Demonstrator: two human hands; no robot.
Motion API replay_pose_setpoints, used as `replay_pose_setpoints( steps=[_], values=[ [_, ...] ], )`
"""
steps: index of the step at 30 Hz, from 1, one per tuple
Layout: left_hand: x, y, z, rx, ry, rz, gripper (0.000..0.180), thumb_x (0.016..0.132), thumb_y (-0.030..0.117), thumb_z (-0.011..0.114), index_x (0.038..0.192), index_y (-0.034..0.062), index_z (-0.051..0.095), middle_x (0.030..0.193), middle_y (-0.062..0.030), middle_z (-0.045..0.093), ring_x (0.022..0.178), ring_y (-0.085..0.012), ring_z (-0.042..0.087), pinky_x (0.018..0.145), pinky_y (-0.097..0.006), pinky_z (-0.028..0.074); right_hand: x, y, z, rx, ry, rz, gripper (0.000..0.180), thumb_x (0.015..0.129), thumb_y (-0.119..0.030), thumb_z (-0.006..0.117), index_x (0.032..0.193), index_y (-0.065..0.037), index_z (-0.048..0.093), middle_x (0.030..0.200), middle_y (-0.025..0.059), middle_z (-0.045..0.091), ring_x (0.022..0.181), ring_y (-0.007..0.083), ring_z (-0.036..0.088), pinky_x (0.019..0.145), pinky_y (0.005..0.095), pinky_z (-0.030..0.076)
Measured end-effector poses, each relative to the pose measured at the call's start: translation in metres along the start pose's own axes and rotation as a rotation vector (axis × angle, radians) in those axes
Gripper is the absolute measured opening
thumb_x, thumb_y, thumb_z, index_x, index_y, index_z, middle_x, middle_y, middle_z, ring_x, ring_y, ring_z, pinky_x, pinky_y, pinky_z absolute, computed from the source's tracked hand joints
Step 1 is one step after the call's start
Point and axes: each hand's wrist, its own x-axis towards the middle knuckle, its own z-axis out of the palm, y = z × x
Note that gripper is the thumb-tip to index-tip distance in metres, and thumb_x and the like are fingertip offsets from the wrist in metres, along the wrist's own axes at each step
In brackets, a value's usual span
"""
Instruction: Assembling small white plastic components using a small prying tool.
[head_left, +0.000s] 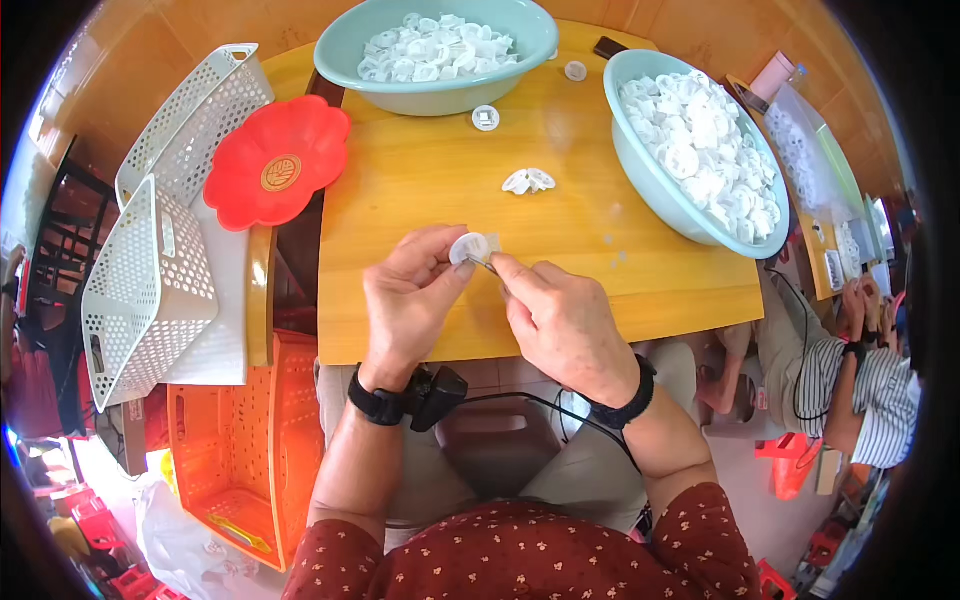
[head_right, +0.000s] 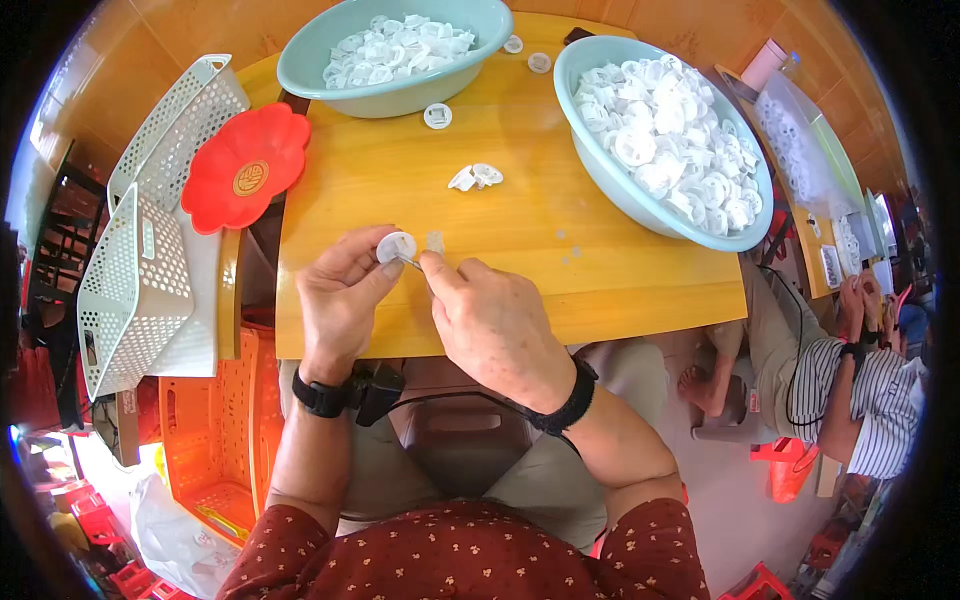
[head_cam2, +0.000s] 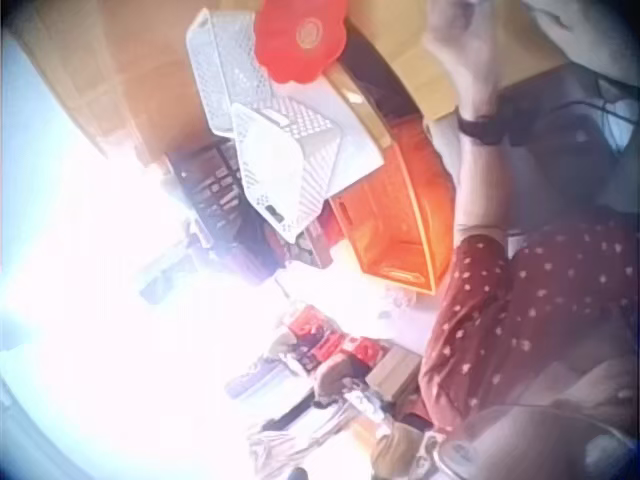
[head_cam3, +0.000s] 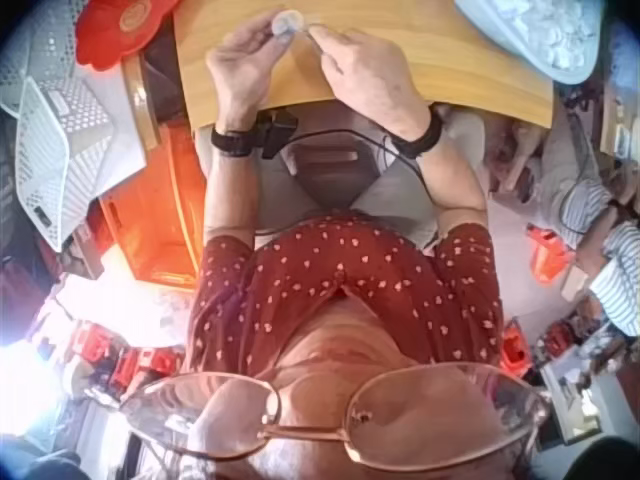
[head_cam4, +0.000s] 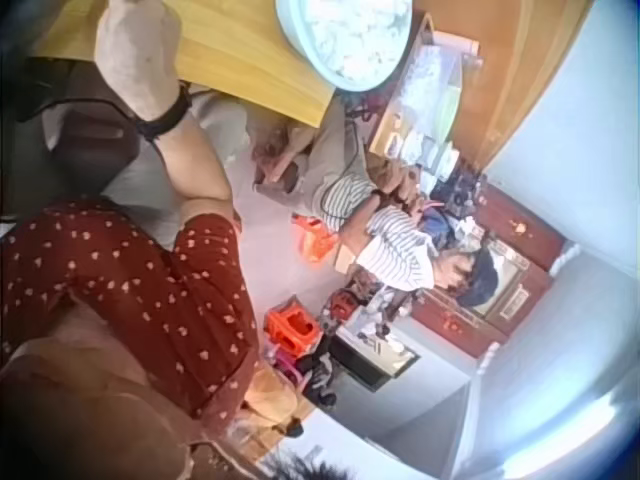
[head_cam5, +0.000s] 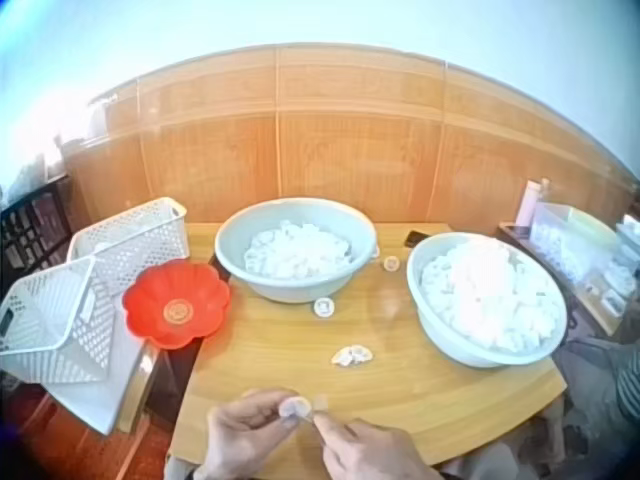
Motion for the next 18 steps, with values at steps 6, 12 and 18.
replay_pose_setpoints(
  steps=[6,12,18],
  values=[
    [-0.001,0.001,0.001,-0.009,0.009,-0.018,0.029,0.080,-0.009,0.059,0.108,-0.0069,0.057,0.100,-0.0099,0.063,0.091,-0.0136,0.061,0.080,-0.024,0.049,0.000,-0.002,0.000,-0.033,-0.017,-0.002,0.031,0.077,-0.008,0.059,0.107,-0.002,0.055,0.066,0.0104,0.055,0.058,0.0263,0.058,0.051,0.0354,0.047],
    [-0.002,0.003,0.002,0.038,-0.002,-0.027,0.028,0.080,-0.009,0.059,0.108,-0.0071,0.057,0.101,-0.0092,0.062,0.092,-0.0134,0.060,0.081,-0.024,0.049,0.000,-0.003,0.001,-0.089,-0.025,-0.010,0.031,0.076,-0.007,0.058,0.106,-0.001,0.055,0.065,0.0100,0.054,0.058,0.0255,0.059,0.051,0.0356,0.047],
    [-0.004,0.008,0.006,0.341,0.000,0.110,0.025,0.077,-0.012,0.058,0.100,-0.0043,0.062,0.101,-0.0108,0.059,0.083,-0.0147,0.059,0.071,-0.024,0.048,0.003,-0.008,-0.009,-0.158,-0.120,-0.019,0.034,0.072,-0.005,0.057,0.105,0.002,0.055,0.065,0.0108,0.055,0.058,0.0253,0.059,0.051,0.0350,0.048]
  ],
)
